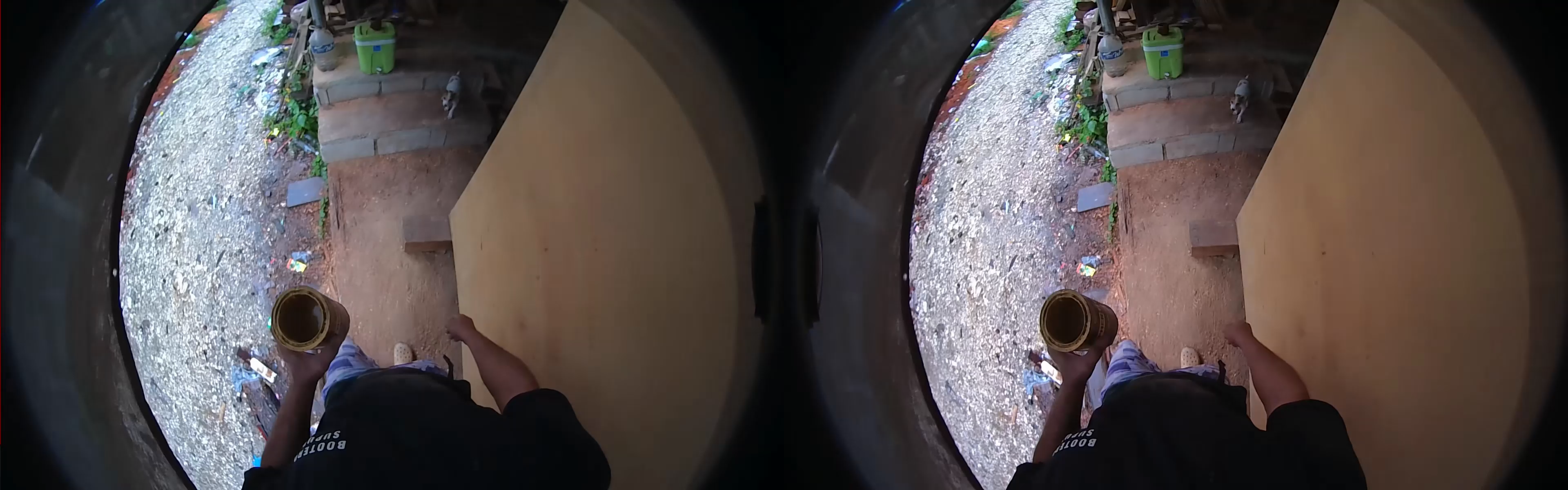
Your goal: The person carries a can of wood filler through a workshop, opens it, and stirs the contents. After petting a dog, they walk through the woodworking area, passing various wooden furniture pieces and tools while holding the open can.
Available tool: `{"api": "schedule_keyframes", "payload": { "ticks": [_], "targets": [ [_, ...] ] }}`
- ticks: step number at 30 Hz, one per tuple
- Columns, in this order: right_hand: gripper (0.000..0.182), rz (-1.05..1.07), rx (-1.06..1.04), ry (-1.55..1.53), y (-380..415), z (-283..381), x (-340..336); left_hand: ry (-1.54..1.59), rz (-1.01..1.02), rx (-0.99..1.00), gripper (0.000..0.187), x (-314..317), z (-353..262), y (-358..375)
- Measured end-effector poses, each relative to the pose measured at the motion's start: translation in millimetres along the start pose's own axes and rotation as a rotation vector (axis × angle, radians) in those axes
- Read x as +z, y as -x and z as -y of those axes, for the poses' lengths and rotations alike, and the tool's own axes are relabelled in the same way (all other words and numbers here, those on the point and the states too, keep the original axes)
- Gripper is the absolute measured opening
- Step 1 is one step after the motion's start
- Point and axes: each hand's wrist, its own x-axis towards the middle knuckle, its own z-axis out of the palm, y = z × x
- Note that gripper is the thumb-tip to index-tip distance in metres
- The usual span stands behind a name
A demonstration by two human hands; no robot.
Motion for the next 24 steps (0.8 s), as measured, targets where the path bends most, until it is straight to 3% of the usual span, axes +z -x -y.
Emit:
{"api": "schedule_keyframes", "payload": {
  "ticks": [2, 6, 10, 13, 14, 17, 24],
  "targets": [
    [0.022, -0.065, -0.018, -0.141, -16, 57, -7, -0.002, 0.048, -0.017, 0.073, 16, 12, -44],
    [0.030, -0.012, -0.007, -0.028, -81, 110, -17, -0.045, 0.078, -0.068, 0.075, 50, 54, -133],
    [0.036, 0.013, 0.071, 0.210, -142, 120, -22, -0.049, 0.169, 0.025, 0.084, 77, 111, -239],
    [0.030, -0.069, 0.259, -0.115, -150, 130, -31, 0.017, 0.160, 0.111, 0.072, 106, 121, -334],
    [0.028, -0.123, 0.306, -0.265, -150, 140, -41, -0.081, 0.219, 0.129, 0.076, 112, 127, -363],
    [0.031, -0.005, 0.498, -0.283, -175, 183, -63, -0.059, 0.317, 0.125, 0.087, 131, 137, -447],
    [0.024, -0.068, 0.358, -0.468, -251, 284, -70, 0.102, 0.421, 0.164, 0.082, 193, 165, -600]
  ]
}}
